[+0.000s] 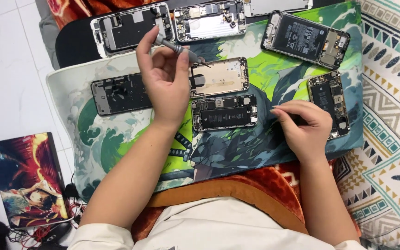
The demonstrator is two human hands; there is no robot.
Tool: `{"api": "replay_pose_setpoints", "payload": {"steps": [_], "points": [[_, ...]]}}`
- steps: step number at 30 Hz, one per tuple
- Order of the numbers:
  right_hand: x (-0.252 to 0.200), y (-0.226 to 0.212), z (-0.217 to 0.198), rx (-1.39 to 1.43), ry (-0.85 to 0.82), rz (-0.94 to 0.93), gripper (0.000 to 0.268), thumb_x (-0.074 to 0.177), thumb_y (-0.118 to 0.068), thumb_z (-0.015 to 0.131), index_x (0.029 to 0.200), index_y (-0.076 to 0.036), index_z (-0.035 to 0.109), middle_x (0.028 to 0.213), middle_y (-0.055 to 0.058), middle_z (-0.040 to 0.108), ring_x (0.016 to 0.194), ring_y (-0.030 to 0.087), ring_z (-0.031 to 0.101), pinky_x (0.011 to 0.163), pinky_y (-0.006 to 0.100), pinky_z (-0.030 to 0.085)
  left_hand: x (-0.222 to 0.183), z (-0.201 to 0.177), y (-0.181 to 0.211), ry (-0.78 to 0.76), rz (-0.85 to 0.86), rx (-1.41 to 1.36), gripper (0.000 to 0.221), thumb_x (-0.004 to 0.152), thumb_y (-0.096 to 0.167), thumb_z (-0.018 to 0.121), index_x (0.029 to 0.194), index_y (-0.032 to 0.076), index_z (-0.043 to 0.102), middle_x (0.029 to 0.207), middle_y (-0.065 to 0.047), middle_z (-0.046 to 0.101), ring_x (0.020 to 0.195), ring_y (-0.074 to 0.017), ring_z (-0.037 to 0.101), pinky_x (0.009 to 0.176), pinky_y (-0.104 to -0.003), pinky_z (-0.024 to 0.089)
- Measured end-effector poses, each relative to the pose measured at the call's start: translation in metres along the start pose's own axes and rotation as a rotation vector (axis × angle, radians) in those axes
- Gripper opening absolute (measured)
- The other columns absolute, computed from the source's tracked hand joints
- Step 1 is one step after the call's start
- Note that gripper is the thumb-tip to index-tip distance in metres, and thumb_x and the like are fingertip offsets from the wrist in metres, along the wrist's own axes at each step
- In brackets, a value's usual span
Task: Using a precision screwdriver to install or remove screws from multiple disassembled smartphone frames.
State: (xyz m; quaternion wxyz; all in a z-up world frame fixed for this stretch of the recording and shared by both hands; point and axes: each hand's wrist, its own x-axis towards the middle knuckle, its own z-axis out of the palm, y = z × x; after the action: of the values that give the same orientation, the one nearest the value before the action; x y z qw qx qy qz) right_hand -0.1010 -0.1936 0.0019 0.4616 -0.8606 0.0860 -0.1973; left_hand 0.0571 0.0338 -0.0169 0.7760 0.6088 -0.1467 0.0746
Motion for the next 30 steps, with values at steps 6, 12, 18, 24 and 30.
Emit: {"api": "replay_pose_setpoints", "payload": {"steps": [6, 12, 18, 24, 30], "points": [[-0.002, 0.005, 0.002, 0.039, -0.012, 0.03, 0.006, 0.094, 0.015, 0.074, 0.098, 0.01, 0.073, 0.093, 0.015, 0.073, 0.073, 0.018, 0.064, 0.068, 0.024, 0.051, 0.0, -0.002, -0.003, -0.003, -0.002, 0.0, 0.062, 0.11, -0.012, 0.064, 0.154, 0.021, 0.037, 0.109, -0.001, 0.056, 0.1, -0.0143, 0.068, 0.093, -0.025, 0.058], [-0.002, 0.007, 0.0, 0.012, -0.031, 0.005, 0.013, 0.083, 0.012, 0.084, 0.091, 0.007, 0.075, 0.088, 0.013, 0.072, 0.068, 0.015, 0.057, 0.063, 0.023, 0.044, 0.0, -0.004, -0.006, 0.006, -0.021, 0.038, 0.062, 0.109, -0.01, 0.066, 0.154, 0.022, 0.037, 0.107, 0.001, 0.056, 0.095, -0.0088, 0.059, 0.09, -0.022, 0.054], [0.0, 0.001, 0.0, 0.0, -0.038, 0.005, 0.012, 0.082, 0.013, 0.082, 0.09, 0.007, 0.075, 0.088, 0.013, 0.073, 0.07, 0.016, 0.06, 0.066, 0.024, 0.045, 0.0, -0.003, -0.007, 0.011, -0.02, 0.014, 0.062, 0.108, -0.01, 0.066, 0.153, 0.022, 0.038, 0.108, 0.001, 0.056, 0.095, -0.0093, 0.059, 0.091, -0.023, 0.054], [0.001, 0.0, 0.002, 0.028, -0.036, -0.007, 0.003, 0.099, 0.011, 0.069, 0.098, 0.011, 0.072, 0.092, 0.016, 0.074, 0.075, 0.019, 0.067, 0.071, 0.026, 0.053, 0.0, -0.002, -0.005, 0.003, -0.009, 0.05, 0.061, 0.108, -0.008, 0.067, 0.153, 0.021, 0.038, 0.108, 0.001, 0.057, 0.096, -0.0088, 0.06, 0.092, -0.022, 0.054], [-0.001, 0.005, 0.0, 0.023, -0.033, -0.003, 0.015, 0.082, 0.011, 0.085, 0.085, 0.006, 0.072, 0.088, 0.013, 0.073, 0.069, 0.015, 0.059, 0.066, 0.023, 0.046, -0.001, -0.002, -0.004, -0.001, -0.011, 0.066, 0.061, 0.109, -0.008, 0.067, 0.154, 0.021, 0.038, 0.109, 0.001, 0.058, 0.096, -0.0086, 0.06, 0.091, -0.022, 0.052]]}}
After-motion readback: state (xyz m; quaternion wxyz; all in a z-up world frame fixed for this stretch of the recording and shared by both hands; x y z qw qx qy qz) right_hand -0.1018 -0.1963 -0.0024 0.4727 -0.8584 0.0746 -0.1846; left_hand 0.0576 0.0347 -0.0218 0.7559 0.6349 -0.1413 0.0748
